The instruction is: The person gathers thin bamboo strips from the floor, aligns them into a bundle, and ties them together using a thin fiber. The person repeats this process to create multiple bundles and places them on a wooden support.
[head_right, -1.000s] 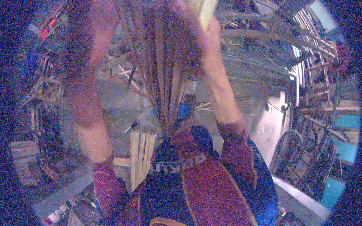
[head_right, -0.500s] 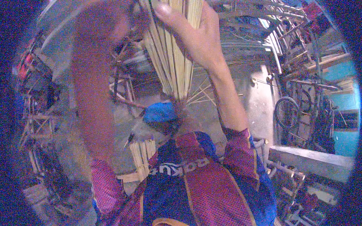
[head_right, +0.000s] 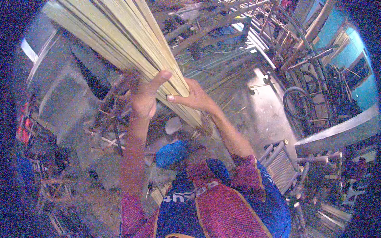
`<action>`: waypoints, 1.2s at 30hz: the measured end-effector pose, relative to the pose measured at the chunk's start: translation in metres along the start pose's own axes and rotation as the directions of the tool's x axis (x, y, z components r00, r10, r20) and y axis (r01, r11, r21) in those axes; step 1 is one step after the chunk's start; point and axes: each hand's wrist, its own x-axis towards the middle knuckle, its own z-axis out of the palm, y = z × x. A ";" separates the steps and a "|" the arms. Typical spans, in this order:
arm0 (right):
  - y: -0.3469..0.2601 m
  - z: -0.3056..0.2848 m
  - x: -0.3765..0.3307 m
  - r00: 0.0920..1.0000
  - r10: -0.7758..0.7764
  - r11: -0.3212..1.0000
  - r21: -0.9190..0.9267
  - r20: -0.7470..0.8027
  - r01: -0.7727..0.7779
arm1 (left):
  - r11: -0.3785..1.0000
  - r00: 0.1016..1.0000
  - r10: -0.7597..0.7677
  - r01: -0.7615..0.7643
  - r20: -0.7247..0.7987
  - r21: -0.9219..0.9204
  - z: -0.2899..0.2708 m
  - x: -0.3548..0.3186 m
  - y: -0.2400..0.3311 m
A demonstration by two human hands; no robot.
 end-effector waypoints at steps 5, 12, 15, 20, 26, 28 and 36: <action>0.064 -0.067 -0.004 0.980 0.196 0.979 -0.043 -0.037 -0.197 | 0.976 0.976 -0.216 0.215 -0.017 -0.021 0.040 0.023 -0.078; 0.189 -0.154 0.002 0.952 0.299 0.954 0.000 -0.071 -0.300 | 0.897 0.898 -0.439 0.438 -0.021 -0.054 0.086 0.064 -0.228; 0.235 -0.178 0.009 0.937 0.338 0.940 0.077 -0.091 -0.331 | 0.839 0.836 -0.543 0.544 -0.078 -0.014 0.092 0.081 -0.294; 0.299 -0.203 0.027 0.857 0.515 0.833 0.237 -0.004 -0.500 | 0.819 0.826 -0.554 0.563 -0.104 0.111 0.082 0.101 -0.396; 0.387 -0.215 0.044 0.806 0.592 0.763 0.315 0.011 -0.565 | 0.764 0.777 -0.628 0.624 -0.031 0.164 0.071 0.125 -0.446; 0.412 -0.214 0.052 0.771 0.636 0.770 0.073 -0.013 -0.634 | 0.771 0.807 -0.587 0.582 -0.064 0.257 0.068 0.130 -0.454; 0.435 -0.205 0.056 0.859 0.503 0.833 0.315 -0.091 -0.455 | 0.683 0.686 -0.720 0.727 -0.107 0.068 0.048 0.130 -0.508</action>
